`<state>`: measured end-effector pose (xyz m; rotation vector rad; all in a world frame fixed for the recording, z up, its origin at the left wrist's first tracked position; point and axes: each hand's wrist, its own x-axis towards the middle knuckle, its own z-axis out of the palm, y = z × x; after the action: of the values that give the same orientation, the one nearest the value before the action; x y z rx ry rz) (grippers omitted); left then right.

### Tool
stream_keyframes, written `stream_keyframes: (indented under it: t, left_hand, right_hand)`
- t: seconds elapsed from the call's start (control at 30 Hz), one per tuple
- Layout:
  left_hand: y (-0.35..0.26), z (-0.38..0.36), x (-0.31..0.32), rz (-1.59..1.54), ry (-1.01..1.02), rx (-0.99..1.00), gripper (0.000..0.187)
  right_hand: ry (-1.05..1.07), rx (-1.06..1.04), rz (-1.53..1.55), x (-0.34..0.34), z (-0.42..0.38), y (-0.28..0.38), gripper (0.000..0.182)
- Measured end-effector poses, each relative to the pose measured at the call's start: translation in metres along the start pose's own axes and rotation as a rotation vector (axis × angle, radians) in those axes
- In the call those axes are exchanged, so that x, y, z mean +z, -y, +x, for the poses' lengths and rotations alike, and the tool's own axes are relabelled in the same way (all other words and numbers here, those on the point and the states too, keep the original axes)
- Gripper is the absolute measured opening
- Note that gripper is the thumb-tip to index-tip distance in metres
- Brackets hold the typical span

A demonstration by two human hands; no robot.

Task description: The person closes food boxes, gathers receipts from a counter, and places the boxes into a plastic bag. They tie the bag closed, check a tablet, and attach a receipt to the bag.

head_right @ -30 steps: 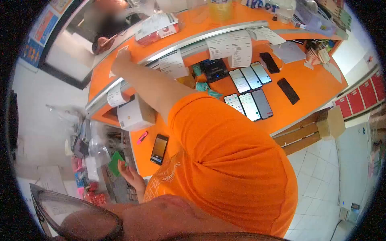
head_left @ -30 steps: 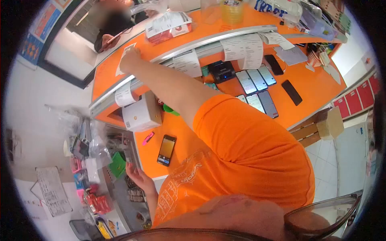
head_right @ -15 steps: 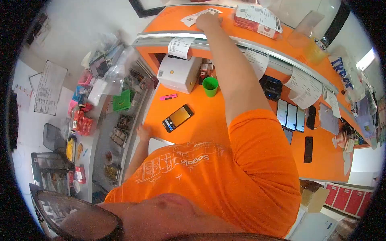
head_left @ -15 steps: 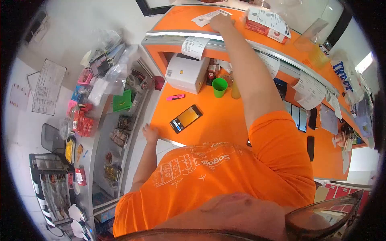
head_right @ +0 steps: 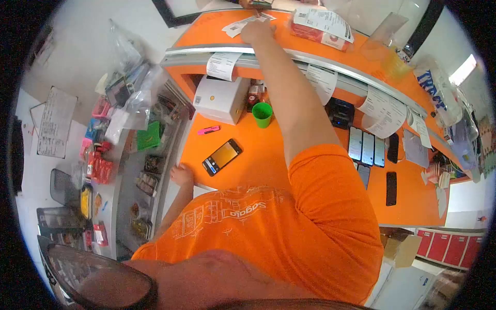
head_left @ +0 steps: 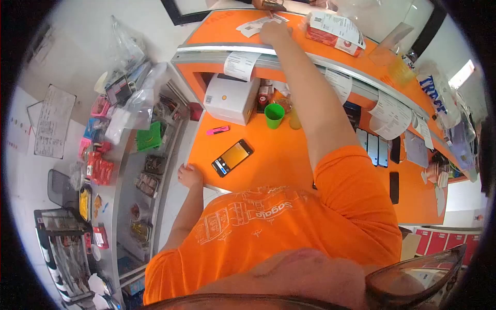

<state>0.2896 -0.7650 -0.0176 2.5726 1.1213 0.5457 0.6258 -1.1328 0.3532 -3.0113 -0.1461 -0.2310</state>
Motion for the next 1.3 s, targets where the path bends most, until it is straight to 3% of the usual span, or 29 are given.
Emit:
stream_keyframes:
  t: [0.07, 0.17, 0.23, 0.3, 0.37, 0.47, 0.53, 0.63, 0.7, 0.8, 0.9, 1.0, 1.13, 1.2, 1.23, 1.3]
  left_hand:
    - [-0.009, -0.002, -0.010, 0.020, 0.002, -0.034, 0.040]
    - [-0.011, -0.002, -0.008, 0.049, -0.008, -0.003, 0.040]
    - [0.000, 0.001, 0.001, 0.077, -0.019, 0.062, 0.040]
    - [0.001, -0.001, -0.001, 0.084, -0.043, 0.074, 0.038]
    - [-0.002, 0.002, 0.000, 0.092, -0.023, 0.048, 0.037]
    - [-0.001, 0.001, 0.001, 0.159, -0.055, 0.063, 0.037]
    - [-0.006, 0.000, -0.002, 0.142, -0.052, 0.073, 0.039]
    - [-0.003, 0.005, 0.002, 0.108, -0.028, 0.047, 0.042]
    - [0.001, 0.008, 0.006, 0.129, 0.034, -0.012, 0.044]
    - [-0.003, 0.007, -0.002, 0.108, 0.089, -0.021, 0.047]
    - [-0.005, 0.007, 0.000, 0.105, 0.075, -0.050, 0.049]
    - [0.000, 0.009, 0.004, 0.096, 0.088, -0.033, 0.048]
    - [0.020, 0.012, 0.020, 0.211, 0.035, 0.075, 0.041]
    - [0.012, 0.013, 0.018, 0.276, 0.048, 0.032, 0.037]
    - [0.022, 0.013, 0.030, 0.514, 0.015, 0.201, 0.035]
    - [0.042, 0.022, 0.043, 0.501, 0.099, 0.291, 0.037]
  right_hand:
    - [-0.034, -0.073, -0.049, -0.003, -0.006, 0.001, 0.034]
    - [-0.420, -0.083, 0.167, -0.002, -0.013, -0.014, 0.026]
    - [-0.677, -0.164, 0.335, -0.039, -0.091, -0.010, 0.022]
    - [-0.728, -0.205, 0.449, -0.038, -0.153, -0.044, 0.010]
    - [-0.725, 0.043, 0.458, -0.031, -0.202, -0.089, 0.010]
    - [-0.837, 0.079, 0.229, 0.005, -0.218, -0.119, 0.009]
    - [-1.003, -0.078, 0.236, 0.029, -0.202, -0.108, 0.009]
    - [-0.680, -0.165, 0.124, 0.028, -0.186, -0.061, 0.013]
    - [-0.678, -0.160, 0.247, 0.031, -0.178, -0.018, 0.014]
    - [-0.862, -0.291, 0.325, 0.039, -0.176, 0.001, 0.015]
    - [-0.735, -0.296, 0.385, 0.035, -0.181, -0.007, 0.019]
    - [-0.994, -0.407, 0.530, 0.018, -0.211, -0.039, 0.022]
    - [-1.010, -0.216, 0.541, 0.024, -0.263, -0.093, 0.021]
    - [-0.922, -0.272, 0.613, 0.045, -0.299, -0.083, 0.016]
    - [-0.793, -0.288, 0.705, 0.062, -0.315, -0.068, 0.013]
    - [-0.405, -0.375, 0.864, 0.102, -0.349, -0.031, 0.009]
